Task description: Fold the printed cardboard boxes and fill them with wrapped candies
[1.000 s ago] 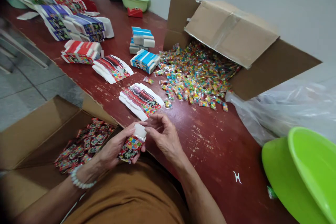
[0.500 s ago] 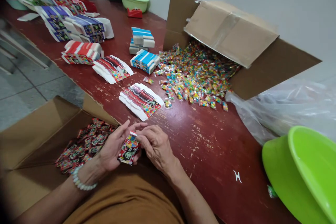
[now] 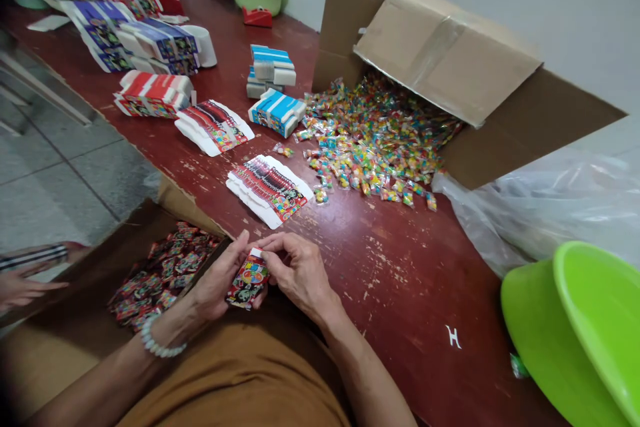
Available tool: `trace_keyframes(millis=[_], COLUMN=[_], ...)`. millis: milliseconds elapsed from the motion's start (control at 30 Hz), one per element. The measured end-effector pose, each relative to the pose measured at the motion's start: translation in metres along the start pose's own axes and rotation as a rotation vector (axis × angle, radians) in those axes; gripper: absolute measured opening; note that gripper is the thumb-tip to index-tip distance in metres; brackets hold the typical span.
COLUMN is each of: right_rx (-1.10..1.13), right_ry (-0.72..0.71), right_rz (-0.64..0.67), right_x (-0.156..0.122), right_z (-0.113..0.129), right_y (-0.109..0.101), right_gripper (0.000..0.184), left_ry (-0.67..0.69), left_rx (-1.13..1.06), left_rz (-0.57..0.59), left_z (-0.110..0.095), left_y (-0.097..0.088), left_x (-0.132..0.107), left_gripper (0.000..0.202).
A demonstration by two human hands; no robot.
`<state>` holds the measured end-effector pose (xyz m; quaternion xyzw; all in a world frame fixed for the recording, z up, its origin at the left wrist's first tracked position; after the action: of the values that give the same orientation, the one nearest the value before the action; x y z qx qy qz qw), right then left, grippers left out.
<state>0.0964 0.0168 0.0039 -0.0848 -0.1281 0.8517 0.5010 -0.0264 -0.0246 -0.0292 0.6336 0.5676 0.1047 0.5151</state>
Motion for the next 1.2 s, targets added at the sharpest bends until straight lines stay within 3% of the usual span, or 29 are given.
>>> trace_keyframes(millis=[200,500,633,767,833,933,1000,1033,1100,1200], right_rx=[0.142,-0.213,-0.244,-0.289,-0.362,-0.526,-0.629,-0.669,-0.730,-0.815], right_ry=[0.105,-0.237,-0.247,-0.176,-0.109,-0.015,0.031,0.042,0.044,0.053], right_rz=[0.068,0.018,-0.004,-0.025,-0.173,-0.398,-0.485,-0.507,-0.526,-0.519], right_x=[0.001,-0.004,-0.003,0.014,0.029,0.052,0.065,0.071,0.081,0.090], right_z=[-0.002,0.007,0.000,-0.006,-0.015,-0.034,-0.046,-0.051,-0.056,-0.054], right_y=[0.004,0.002,0.015,0.010,-0.010,-0.047,-0.065,-0.071,-0.077,-0.074], right_gripper=[0.024,0.008,0.007,0.012,0.017,0.024,0.026,0.026,0.029,0.037], left_ry=[-0.003,0.009,0.036,0.263,0.412,0.627,0.739,0.804,0.974,1.237], left_rx=[0.083,-0.103,-0.071,0.171,0.335,0.774,1.060,1.189,1.393,1.515], left_rz=[0.001,-0.045,-0.100,-0.211,-0.376,-0.693,-0.806,-0.807,-0.695,-0.343], left_z=[0.001,-0.003,-0.003,-0.033,-0.057,-0.089,-0.096,-0.093,-0.078,-0.045], left_y=[-0.003,-0.009,-0.011,-0.034,-0.064,-0.112,-0.128,-0.127,-0.108,-0.057], left_x=[-0.002,0.003,0.000,-0.026,-0.044,-0.067,-0.070,-0.068,-0.059,-0.045], left_gripper=[0.082,0.057,0.050,0.050,0.051,0.052,0.056,0.054,0.041,0.019])
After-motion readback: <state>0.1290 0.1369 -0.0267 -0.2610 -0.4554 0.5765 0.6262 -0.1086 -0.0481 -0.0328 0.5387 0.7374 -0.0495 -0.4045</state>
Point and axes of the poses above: each hand's wrist, its own x-axis towards the middle knuckle, its own y-axis out of the palm, z = x × y, the point moved 4 cm from there along x, towards the middle knuckle, and after that the axes turned 15 degrees about -x, right-handed, at the moved point
